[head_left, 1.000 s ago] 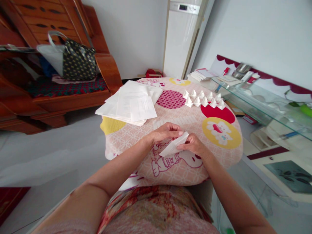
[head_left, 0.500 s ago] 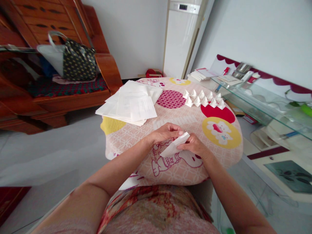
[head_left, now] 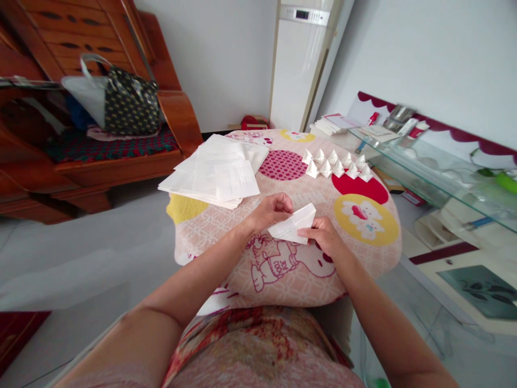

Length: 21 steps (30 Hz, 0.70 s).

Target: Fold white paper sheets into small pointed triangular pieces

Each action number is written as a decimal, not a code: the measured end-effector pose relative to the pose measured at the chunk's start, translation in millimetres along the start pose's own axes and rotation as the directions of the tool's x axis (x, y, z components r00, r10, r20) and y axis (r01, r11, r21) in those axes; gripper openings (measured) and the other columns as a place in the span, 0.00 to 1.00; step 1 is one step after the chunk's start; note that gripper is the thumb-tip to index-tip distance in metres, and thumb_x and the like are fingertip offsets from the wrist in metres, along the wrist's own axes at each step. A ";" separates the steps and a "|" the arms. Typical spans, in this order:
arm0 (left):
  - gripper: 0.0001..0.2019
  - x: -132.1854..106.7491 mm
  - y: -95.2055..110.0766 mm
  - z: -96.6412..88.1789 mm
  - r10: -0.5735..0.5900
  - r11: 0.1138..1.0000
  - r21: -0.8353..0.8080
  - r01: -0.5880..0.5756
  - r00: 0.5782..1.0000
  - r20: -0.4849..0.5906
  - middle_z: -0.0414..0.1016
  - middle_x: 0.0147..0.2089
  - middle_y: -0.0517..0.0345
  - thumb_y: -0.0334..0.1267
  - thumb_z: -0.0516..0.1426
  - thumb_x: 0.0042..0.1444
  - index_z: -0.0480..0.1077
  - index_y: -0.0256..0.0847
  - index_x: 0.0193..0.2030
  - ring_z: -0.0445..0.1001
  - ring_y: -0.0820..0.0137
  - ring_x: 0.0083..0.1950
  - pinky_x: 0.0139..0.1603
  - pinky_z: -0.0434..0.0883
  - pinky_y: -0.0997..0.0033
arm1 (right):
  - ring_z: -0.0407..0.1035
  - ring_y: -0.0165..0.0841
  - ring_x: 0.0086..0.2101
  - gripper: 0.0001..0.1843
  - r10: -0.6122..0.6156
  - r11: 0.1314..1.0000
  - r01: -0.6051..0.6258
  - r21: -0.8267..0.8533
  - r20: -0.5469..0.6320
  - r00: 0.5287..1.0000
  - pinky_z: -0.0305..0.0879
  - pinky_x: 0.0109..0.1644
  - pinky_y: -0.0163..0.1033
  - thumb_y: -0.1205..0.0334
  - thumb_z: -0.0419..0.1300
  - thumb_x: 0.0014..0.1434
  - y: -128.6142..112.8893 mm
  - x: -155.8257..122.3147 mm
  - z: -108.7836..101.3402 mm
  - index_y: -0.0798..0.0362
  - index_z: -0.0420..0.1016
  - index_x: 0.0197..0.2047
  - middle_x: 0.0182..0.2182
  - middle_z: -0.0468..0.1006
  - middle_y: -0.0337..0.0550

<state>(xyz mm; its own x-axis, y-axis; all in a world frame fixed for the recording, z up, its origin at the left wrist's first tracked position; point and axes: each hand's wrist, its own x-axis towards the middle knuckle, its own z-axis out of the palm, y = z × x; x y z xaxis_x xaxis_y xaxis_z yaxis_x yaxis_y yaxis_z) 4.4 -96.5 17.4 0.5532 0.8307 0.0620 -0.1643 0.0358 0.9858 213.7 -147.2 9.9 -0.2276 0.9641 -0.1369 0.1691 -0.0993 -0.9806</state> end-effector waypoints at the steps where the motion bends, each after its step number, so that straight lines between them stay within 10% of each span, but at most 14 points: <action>1: 0.12 -0.2 0.3 -0.2 0.004 0.999 0.035 -0.004 1.000 0.000 0.76 0.31 0.60 0.38 0.67 0.49 0.71 0.36 0.37 0.71 0.77 0.27 0.28 0.63 0.80 | 0.62 0.27 0.19 0.17 0.008 1.000 -0.008 0.014 -0.020 1.000 0.57 0.22 0.33 0.50 0.73 0.42 -1.3 0.0 0.7 0.55 0.79 0.22 0.19 0.77 0.41; 13: 0.14 7.4 -5.5 -1.3 0.064 0.809 0.588 -0.003 0.994 -0.083 0.65 0.23 0.65 0.46 0.63 0.54 0.75 0.35 0.28 0.60 0.77 0.26 0.26 0.53 0.76 | 0.67 0.30 0.18 0.15 0.092 0.990 -0.074 0.122 -0.150 0.984 0.60 0.18 0.33 0.53 0.72 0.40 -1.9 5.7 15.4 0.56 0.79 0.27 0.20 0.79 0.43; 18: 0.08 16.6 1.9 -8.4 -0.088 0.672 0.739 0.048 0.996 0.015 0.65 0.22 0.66 0.38 0.62 0.52 0.74 0.38 0.25 0.62 0.76 0.26 0.28 0.55 0.74 | 0.66 0.31 0.16 0.20 0.118 0.950 -0.150 -0.276 -0.127 0.985 0.55 0.17 0.34 0.46 0.66 0.54 -7.8 1.7 2.4 0.53 0.75 0.21 0.16 0.75 0.43; 21: 0.06 22.1 10.0 -9.3 -0.128 0.536 0.844 0.002 0.989 0.079 0.67 0.22 0.65 0.35 0.62 0.52 0.75 0.38 0.25 0.64 0.74 0.28 0.31 0.58 0.73 | 0.70 0.35 0.23 0.17 -0.273 0.781 0.059 -0.622 -0.255 0.928 0.66 0.28 0.38 0.52 0.64 0.57 -6.2 5.3 -12.3 0.52 0.74 0.21 0.19 0.75 0.43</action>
<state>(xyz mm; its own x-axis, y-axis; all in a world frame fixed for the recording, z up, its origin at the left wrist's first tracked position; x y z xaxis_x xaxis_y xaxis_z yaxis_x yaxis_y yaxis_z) 7.4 -72.5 27.2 0.6324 0.7729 -0.0523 0.6023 -0.4481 0.6606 223.3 -138.4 17.0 -0.0122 0.9842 0.1764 0.7150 0.1320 -0.6866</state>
